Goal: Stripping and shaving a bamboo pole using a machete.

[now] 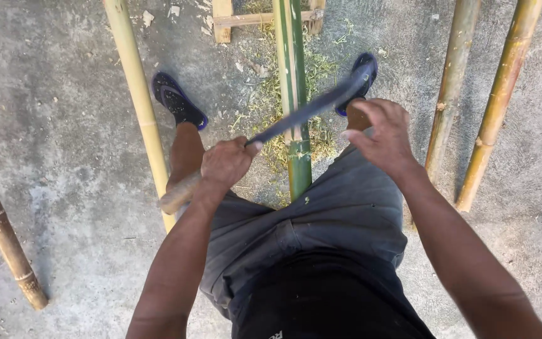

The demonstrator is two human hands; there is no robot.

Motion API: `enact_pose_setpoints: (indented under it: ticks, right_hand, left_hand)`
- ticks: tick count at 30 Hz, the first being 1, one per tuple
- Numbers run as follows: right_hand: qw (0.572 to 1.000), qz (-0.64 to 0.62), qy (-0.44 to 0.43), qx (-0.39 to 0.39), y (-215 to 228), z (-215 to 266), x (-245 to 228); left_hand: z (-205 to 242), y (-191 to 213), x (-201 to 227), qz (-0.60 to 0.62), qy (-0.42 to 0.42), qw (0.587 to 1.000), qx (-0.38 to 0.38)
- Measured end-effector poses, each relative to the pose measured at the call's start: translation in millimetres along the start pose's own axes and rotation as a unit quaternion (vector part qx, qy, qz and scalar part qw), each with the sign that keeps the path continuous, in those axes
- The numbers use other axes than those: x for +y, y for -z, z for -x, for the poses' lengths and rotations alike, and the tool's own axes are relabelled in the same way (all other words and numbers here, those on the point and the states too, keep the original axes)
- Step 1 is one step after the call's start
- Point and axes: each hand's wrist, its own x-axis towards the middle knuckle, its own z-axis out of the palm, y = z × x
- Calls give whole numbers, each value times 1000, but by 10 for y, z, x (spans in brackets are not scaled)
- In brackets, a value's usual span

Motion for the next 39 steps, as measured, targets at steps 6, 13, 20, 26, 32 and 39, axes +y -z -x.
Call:
enact_pose_setpoints:
  ticks: [6, 13, 20, 26, 32, 39]
  right_hand:
    - [993, -55, -52, -90, -110, 990, 172]
    - [977, -168, 6, -135, -258, 1368, -467]
    - [929, -233, 33, -285, -672, 1068, -669]
    - [982, -169, 27, 83, -336, 944, -536]
    - [989, 2, -149, 28, -446, 1413, 336]
    - [969, 17, -221, -112, -520, 1486, 321]
  left_hand:
    - [-672, -7, -88, -11, 42, 997, 71]
    - [-324, -247, -40, -123, -46, 991, -29]
    - [65, -342, -50, -102, -25, 994, -20]
    - [542, -400, -403, 73, 38, 994, 78]
    - [718, -893, -869, 492, 187, 846, 82]
    - [769, -1129, -962, 616, 193, 764, 16]
